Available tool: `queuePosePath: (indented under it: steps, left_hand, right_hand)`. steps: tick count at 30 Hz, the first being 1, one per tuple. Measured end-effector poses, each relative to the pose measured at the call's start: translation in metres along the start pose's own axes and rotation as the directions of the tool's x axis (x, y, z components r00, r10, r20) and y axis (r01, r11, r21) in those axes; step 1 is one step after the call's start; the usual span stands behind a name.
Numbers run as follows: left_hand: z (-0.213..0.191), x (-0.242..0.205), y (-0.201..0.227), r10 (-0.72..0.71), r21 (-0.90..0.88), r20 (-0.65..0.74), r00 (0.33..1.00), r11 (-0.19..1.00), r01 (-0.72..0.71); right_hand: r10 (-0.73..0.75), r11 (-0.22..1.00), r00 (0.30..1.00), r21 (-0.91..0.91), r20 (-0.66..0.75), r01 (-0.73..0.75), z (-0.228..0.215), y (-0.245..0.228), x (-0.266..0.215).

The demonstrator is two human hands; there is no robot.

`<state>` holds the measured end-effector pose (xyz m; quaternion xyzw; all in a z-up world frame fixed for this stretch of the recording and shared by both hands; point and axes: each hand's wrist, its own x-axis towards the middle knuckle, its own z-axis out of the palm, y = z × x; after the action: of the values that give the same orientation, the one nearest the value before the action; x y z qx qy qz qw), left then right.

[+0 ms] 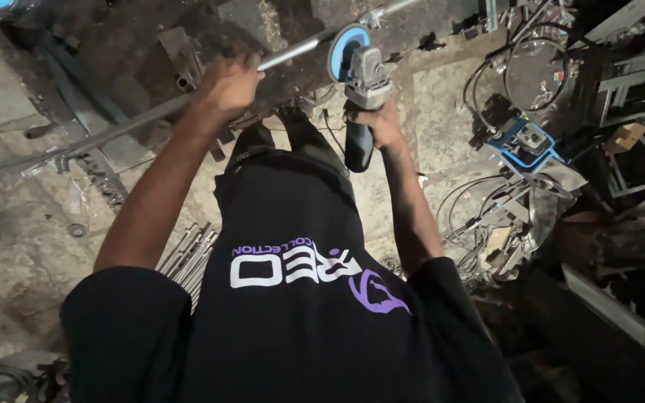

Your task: The person holds a long metal rod against a metal frame with one hand and grinds its surface with an angle grinder, producing sparks. They reposition the rod and grind different sections along its length, then move the rod to another spot on the frame and continue grinding.

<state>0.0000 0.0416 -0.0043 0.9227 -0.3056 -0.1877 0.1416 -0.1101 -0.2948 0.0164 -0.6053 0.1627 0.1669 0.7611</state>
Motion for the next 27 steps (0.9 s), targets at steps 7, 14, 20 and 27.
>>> queuePosePath:
  steps: [7,14,20,27]
  left_hand:
    - [0.005,-0.002,0.000,0.132,0.183,-0.181,0.975,0.978,-0.099]
    - [0.006,-0.007,0.011,0.175,0.331,-0.361,0.916,0.942,-0.049]
    - [-0.007,-0.009,0.017,0.211,0.408,-0.386,0.898,0.912,-0.039]
    - [-0.017,-0.010,0.026,0.166,0.323,-0.356,0.920,0.945,-0.045]
  right_hand:
    - [-0.013,0.989,1.000,0.149,-0.006,0.014,0.019,-0.008,0.011]
    - [0.002,0.992,0.997,0.123,-0.075,0.008,0.021,0.002,0.019]
    - [-0.028,0.985,0.996,0.169,-0.081,0.041,0.029,0.003,0.021]
    - [-0.010,0.996,0.990,0.091,-0.138,0.023,0.030,0.011,0.021]
